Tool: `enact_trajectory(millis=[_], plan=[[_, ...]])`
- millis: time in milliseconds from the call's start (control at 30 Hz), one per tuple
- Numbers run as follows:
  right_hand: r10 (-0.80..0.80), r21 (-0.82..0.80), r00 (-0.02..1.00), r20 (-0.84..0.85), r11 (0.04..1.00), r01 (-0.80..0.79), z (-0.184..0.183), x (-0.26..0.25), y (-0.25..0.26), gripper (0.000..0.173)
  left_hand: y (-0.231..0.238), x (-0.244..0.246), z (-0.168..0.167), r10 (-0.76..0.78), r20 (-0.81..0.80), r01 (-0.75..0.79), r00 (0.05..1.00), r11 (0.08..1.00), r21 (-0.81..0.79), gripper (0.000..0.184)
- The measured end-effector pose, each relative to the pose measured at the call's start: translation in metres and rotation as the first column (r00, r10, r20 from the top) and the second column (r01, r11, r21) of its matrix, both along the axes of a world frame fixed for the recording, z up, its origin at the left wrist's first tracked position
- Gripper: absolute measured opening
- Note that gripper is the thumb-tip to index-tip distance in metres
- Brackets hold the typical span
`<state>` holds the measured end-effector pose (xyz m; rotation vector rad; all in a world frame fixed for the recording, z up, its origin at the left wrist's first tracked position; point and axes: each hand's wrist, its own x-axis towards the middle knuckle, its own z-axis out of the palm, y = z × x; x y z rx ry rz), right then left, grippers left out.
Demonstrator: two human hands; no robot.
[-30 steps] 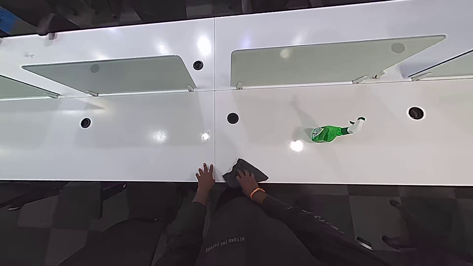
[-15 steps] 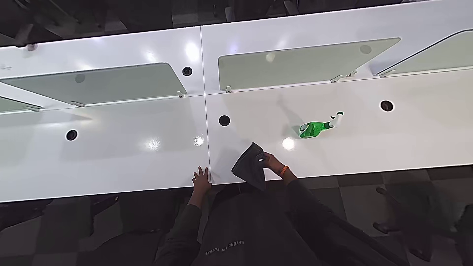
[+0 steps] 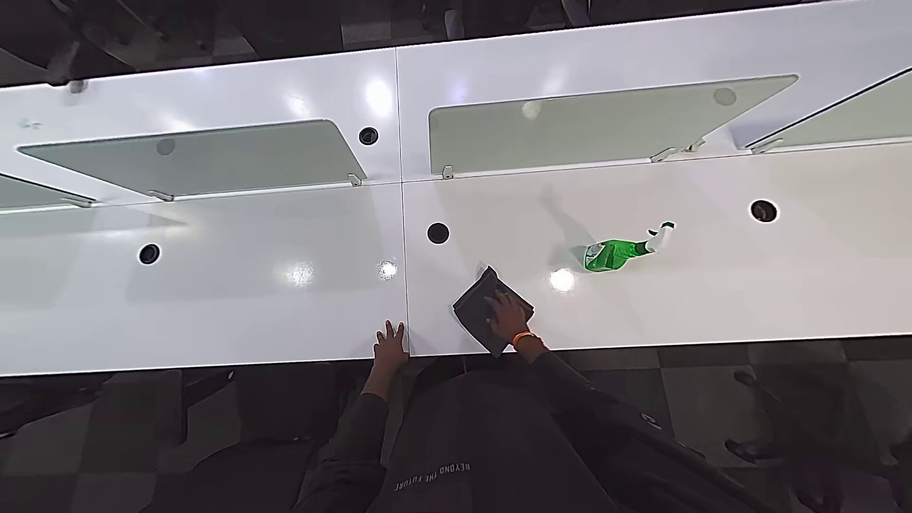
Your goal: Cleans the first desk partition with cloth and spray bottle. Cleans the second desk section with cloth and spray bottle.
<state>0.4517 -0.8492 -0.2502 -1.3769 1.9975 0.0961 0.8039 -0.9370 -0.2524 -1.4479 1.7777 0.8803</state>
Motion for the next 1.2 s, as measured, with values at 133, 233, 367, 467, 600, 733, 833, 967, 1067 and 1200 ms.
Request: enact_trajectory(millis=[133,233,367,467,600,733,833,967,1067,1200], plan=[[0.223,0.259,0.975,-0.014,0.942,-0.212,0.006,0.039,-0.008,0.099,-0.004,0.0,0.002,-0.002,0.004,0.002,1.0,1.0,0.027,0.101],[0.28,0.242,0.96,-0.006,0.932,-0.271,0.01,0.035,-0.009,0.094,-0.006,-0.001,0.001,-0.007,0.014,0.007,1.0,0.999,0.04,0.101],[0.338,0.148,0.939,-0.059,0.934,-0.326,0.006,0.03,-0.001,0.089,-0.007,-0.004,0.0,-0.007,0.021,0.006,1.0,0.999,0.047,0.104],[0.375,0.128,0.924,-0.081,0.923,-0.364,0.0,0.033,0.001,0.089,-0.005,-0.007,0.0,0.003,0.032,-0.004,0.999,0.999,0.042,0.104],[0.35,0.202,0.937,-0.025,0.919,-0.338,-0.003,0.029,-0.017,0.101,-0.005,-0.009,-0.002,0.009,0.047,-0.011,0.999,0.999,0.048,0.105],[0.303,0.217,0.953,0.011,0.93,-0.298,-0.007,0.018,-0.041,0.112,-0.006,-0.012,-0.002,0.013,0.051,-0.015,0.999,0.999,0.04,0.104],[0.279,0.179,0.96,-0.017,0.946,-0.272,-0.013,0.012,-0.068,0.114,-0.006,-0.013,-0.004,0.019,0.05,-0.021,0.999,0.999,0.035,0.105],[0.259,0.151,0.965,-0.028,0.956,-0.252,-0.015,0.003,-0.116,0.112,-0.008,-0.013,-0.003,0.021,0.058,-0.024,0.998,0.998,0.052,0.104],[0.257,0.12,0.965,-0.053,0.961,-0.249,-0.015,-0.007,-0.152,0.109,-0.008,-0.014,-0.002,0.026,0.057,-0.029,0.998,0.998,0.047,0.105],[0.275,0.069,0.955,-0.115,0.961,-0.269,-0.019,-0.014,-0.176,0.106,-0.005,-0.014,-0.002,0.036,0.059,-0.039,0.998,0.999,0.037,0.105]])
